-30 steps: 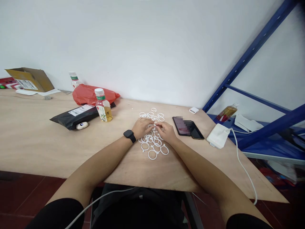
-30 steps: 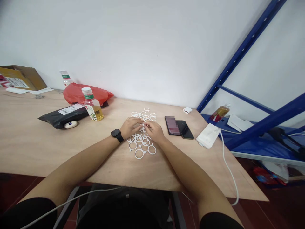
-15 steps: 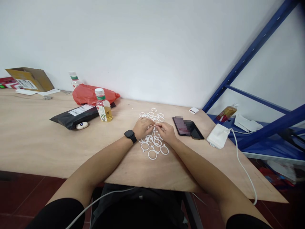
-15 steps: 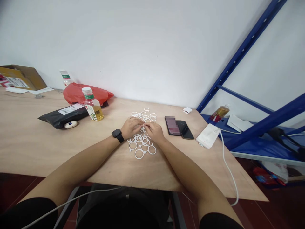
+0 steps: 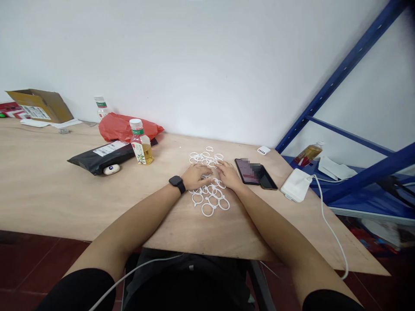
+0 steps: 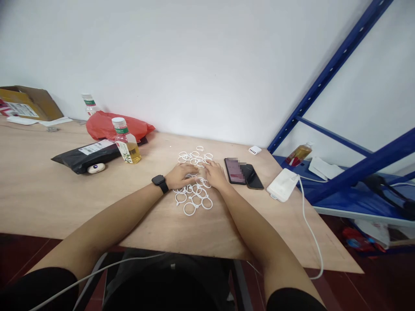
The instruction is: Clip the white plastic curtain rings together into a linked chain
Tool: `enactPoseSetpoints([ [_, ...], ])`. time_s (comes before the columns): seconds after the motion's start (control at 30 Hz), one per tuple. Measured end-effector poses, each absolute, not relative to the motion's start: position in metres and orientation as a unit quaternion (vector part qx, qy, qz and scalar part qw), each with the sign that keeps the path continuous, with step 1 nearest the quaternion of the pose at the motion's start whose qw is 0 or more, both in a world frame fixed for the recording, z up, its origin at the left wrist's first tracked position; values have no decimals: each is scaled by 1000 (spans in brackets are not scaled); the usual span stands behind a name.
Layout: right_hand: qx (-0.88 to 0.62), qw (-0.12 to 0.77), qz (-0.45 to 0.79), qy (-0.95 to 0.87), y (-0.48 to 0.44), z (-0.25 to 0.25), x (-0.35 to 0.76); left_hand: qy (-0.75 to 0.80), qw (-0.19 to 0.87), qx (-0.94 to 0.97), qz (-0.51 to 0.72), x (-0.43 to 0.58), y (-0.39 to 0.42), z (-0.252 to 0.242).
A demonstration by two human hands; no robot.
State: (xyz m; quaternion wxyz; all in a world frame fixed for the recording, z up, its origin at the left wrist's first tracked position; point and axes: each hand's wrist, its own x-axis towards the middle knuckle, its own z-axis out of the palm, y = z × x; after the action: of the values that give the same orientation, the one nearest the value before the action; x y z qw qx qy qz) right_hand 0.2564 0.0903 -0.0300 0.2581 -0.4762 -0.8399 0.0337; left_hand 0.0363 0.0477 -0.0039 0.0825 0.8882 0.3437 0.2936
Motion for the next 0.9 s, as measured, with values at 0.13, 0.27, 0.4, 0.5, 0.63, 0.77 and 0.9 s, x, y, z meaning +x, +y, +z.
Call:
enactPoseSetpoints([
  [0.13,-488,240,39,-838,89,-29,255,362,129,879,282,36,47,-5],
  [0.27,-504,260,35,-823,87,-25,255,363,211,851,315,34,46,-5],
  [0.4,-526,288,24,-800,84,-22,255,374,271,819,341,32,44,-3],
  [0.5,-560,286,11,-778,83,-20,255,398,246,802,372,32,45,-4],
  [0.63,-559,321,11,-764,82,-18,254,423,222,788,388,32,49,-7],
  [0.77,-540,407,47,-735,81,-16,255,430,209,799,364,33,50,-8],
  [0.9,-532,446,69,-717,81,-17,256,427,194,812,348,33,49,-8],
])
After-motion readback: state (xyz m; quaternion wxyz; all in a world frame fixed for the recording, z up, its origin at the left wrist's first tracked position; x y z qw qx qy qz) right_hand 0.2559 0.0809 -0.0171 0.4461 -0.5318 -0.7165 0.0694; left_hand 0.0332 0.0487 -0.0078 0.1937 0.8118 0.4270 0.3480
